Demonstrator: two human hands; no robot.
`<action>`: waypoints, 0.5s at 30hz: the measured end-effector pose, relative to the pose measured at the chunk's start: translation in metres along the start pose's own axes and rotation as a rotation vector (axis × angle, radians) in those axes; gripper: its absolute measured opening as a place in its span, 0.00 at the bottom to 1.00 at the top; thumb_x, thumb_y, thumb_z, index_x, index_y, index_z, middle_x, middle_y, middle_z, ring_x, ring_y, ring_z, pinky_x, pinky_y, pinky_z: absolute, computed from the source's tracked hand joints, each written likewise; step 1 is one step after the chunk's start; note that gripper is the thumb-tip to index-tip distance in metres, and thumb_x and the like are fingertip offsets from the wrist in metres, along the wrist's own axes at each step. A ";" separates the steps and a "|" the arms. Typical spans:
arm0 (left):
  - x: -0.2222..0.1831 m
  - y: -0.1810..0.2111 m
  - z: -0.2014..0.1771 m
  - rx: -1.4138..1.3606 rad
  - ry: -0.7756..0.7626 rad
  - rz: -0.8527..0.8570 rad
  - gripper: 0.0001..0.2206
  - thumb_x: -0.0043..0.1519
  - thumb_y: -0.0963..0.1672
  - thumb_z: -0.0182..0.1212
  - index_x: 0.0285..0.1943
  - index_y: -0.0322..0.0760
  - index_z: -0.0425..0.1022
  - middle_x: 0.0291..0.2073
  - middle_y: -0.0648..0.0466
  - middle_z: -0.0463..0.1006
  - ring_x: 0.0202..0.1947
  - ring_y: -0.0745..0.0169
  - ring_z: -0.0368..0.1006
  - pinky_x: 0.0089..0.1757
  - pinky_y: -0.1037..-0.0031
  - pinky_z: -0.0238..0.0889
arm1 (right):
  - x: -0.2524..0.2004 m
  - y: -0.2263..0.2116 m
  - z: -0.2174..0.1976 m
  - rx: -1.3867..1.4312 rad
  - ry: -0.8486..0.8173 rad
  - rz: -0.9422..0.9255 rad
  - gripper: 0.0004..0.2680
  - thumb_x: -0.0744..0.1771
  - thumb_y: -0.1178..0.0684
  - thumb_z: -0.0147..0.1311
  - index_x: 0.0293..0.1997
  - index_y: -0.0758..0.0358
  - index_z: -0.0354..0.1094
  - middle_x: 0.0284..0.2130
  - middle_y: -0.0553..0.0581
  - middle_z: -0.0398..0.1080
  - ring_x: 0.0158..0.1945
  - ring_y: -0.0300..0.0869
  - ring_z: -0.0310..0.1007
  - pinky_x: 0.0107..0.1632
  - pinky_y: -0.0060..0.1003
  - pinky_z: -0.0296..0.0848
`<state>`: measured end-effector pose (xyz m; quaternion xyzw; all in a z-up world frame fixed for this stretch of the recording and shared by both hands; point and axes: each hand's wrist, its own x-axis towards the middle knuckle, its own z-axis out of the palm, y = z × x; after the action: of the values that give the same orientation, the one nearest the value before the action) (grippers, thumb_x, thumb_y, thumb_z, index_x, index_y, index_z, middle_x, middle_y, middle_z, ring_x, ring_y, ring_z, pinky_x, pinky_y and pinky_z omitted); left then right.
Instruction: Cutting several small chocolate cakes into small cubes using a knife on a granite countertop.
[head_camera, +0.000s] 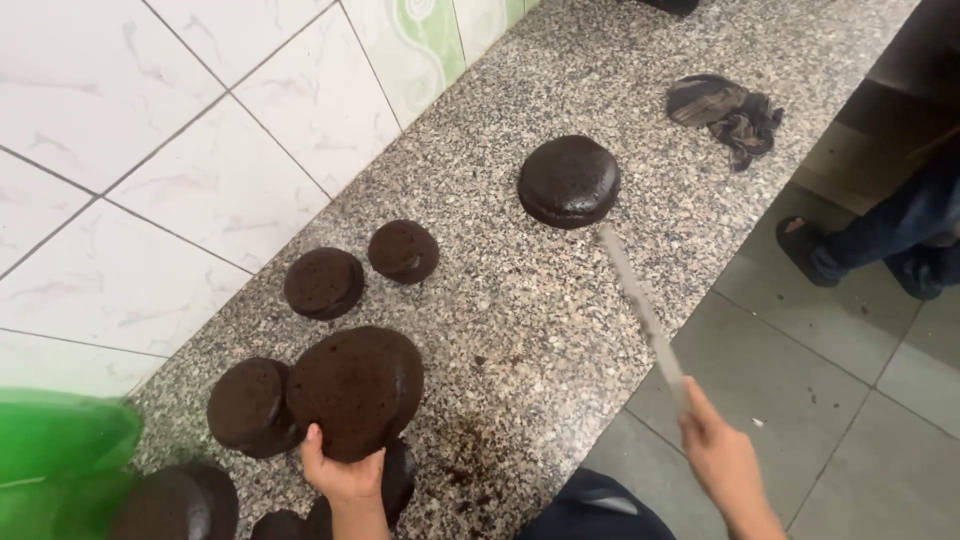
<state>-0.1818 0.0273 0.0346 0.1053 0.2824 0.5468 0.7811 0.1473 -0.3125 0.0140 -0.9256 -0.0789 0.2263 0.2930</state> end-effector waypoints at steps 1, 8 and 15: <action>0.001 0.002 0.000 -0.017 -0.053 0.004 0.30 0.58 0.48 0.58 0.72 0.40 0.67 0.69 0.47 0.68 0.69 0.40 0.62 0.64 0.42 0.53 | -0.002 -0.005 0.006 -0.076 0.029 -0.112 0.22 0.67 0.47 0.54 0.70 0.32 0.58 0.30 0.64 0.76 0.35 0.60 0.77 0.41 0.51 0.76; 0.007 0.013 0.040 -0.002 -0.178 0.101 0.31 0.60 0.50 0.60 0.74 0.42 0.65 0.72 0.49 0.66 0.72 0.42 0.60 0.67 0.45 0.53 | -0.038 -0.043 0.039 -0.356 -0.265 -0.509 0.27 0.65 0.52 0.52 0.73 0.26 0.54 0.32 0.61 0.77 0.35 0.57 0.78 0.41 0.52 0.76; 0.060 -0.017 0.131 -0.041 -0.251 -0.034 0.33 0.56 0.50 0.61 0.74 0.41 0.64 0.70 0.47 0.67 0.70 0.38 0.61 0.65 0.41 0.52 | -0.032 -0.004 0.063 -0.348 -0.368 -0.840 0.27 0.61 0.57 0.56 0.68 0.29 0.65 0.32 0.56 0.78 0.30 0.54 0.79 0.36 0.50 0.77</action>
<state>-0.0806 0.0941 0.1144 0.1520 0.1730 0.5218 0.8214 0.0896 -0.2865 -0.0177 -0.7936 -0.5327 0.2317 0.1810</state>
